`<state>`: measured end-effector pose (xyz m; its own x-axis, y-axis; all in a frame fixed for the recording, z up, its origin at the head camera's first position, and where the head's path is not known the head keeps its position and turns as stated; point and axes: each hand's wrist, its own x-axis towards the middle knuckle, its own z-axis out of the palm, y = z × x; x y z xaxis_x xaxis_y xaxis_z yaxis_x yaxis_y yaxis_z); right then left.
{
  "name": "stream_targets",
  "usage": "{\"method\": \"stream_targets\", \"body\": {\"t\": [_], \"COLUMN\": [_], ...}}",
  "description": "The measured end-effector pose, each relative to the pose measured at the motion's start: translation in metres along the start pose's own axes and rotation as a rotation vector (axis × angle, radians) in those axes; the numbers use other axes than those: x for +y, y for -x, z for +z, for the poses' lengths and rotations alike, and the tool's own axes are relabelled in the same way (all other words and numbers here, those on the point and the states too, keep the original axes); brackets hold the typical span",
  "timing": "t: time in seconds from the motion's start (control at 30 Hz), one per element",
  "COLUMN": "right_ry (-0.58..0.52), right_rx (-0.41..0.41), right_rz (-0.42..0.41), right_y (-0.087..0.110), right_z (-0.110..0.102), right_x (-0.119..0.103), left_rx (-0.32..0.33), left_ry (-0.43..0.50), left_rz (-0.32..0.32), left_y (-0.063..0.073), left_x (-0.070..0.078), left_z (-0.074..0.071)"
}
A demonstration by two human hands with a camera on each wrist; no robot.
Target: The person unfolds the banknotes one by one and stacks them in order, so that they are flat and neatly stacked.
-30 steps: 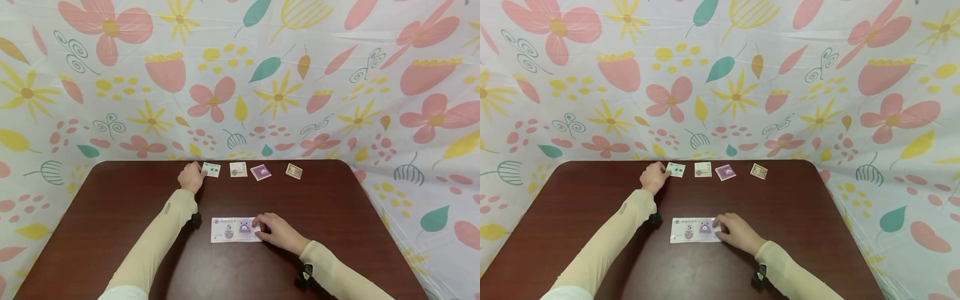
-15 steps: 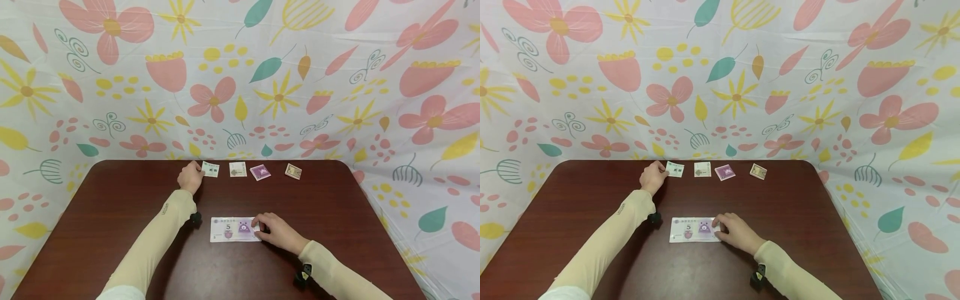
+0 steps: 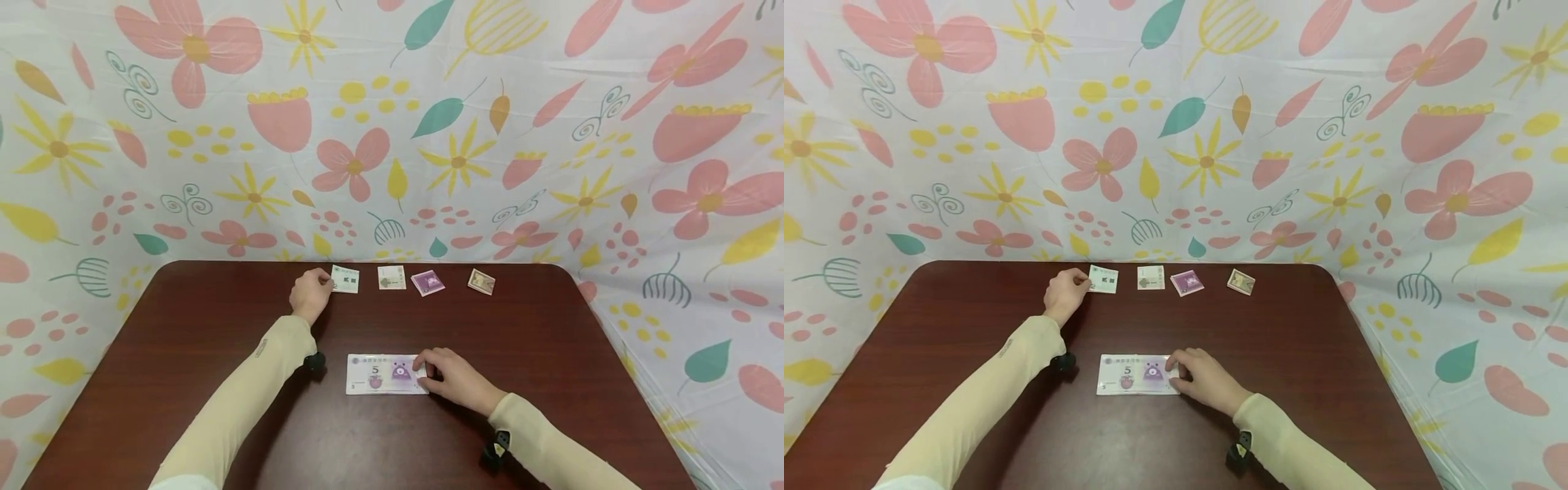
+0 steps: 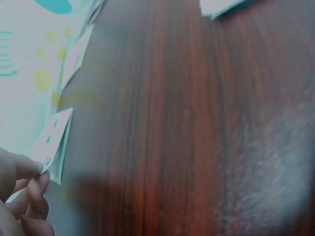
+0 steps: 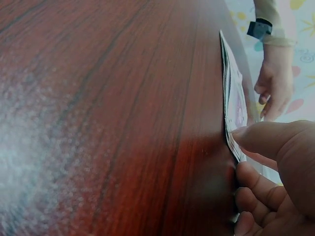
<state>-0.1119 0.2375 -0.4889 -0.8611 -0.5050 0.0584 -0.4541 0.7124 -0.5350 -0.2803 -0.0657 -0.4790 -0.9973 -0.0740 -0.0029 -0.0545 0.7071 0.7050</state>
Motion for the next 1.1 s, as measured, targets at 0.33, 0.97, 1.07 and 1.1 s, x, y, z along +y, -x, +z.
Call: {"method": "stream_targets", "body": {"t": [0.33,0.97,1.07,1.1], "right_ry": [-0.01,0.009,0.007,0.009], "right_rx": [0.012,-0.002,-0.014,-0.017], "right_rz": [-0.01,-0.012,-0.004,0.001], "right_y": [0.001,-0.001,-0.001,-0.001], "right_z": [0.005,-0.001,-0.002,-0.002], "right_x": [0.003,0.0,-0.002,-0.002], "left_rx": [-0.038,-0.208,-0.222,-0.227], "left_ry": [0.321,0.71,0.731,0.74], "left_rz": [-0.007,-0.051,-0.061,-0.063], "left_y": [0.018,0.073,0.081,0.084], "left_x": [-0.007,-0.004,-0.003,-0.003], "left_z": [-0.005,-0.015,-0.013,-0.012]}}
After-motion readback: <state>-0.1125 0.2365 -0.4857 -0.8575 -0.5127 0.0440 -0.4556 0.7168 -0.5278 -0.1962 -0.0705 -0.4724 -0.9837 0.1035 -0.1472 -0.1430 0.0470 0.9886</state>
